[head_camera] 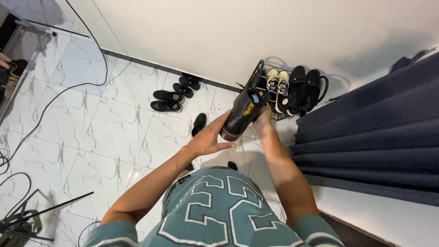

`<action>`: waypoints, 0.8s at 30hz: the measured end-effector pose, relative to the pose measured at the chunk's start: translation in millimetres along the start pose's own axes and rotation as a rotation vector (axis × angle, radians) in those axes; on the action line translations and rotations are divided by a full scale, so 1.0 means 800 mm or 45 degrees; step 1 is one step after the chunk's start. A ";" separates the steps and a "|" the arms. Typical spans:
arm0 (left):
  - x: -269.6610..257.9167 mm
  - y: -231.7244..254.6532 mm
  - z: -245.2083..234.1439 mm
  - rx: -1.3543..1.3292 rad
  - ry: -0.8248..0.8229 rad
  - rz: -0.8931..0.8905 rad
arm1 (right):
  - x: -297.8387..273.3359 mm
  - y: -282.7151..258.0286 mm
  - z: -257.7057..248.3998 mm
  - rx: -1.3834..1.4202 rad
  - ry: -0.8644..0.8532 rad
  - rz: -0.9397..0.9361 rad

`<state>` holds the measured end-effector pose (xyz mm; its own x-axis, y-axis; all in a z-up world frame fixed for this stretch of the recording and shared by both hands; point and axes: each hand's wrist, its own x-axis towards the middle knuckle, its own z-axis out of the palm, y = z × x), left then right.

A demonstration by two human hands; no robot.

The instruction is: Organizes multiple pairs of shoes and places them onto a shoe rack.

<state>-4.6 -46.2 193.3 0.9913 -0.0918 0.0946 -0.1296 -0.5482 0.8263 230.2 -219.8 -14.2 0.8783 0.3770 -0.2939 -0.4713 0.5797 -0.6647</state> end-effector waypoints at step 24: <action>0.018 -0.020 0.018 0.208 -0.015 0.310 | -0.044 -0.031 0.032 -0.253 -0.012 0.206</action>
<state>11.4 -50.7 173.2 0.9304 -0.2463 0.2715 -0.3665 -0.6354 0.6796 208.6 -229.0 30.0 0.7913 0.4610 -0.4017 -0.5800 0.3581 -0.7316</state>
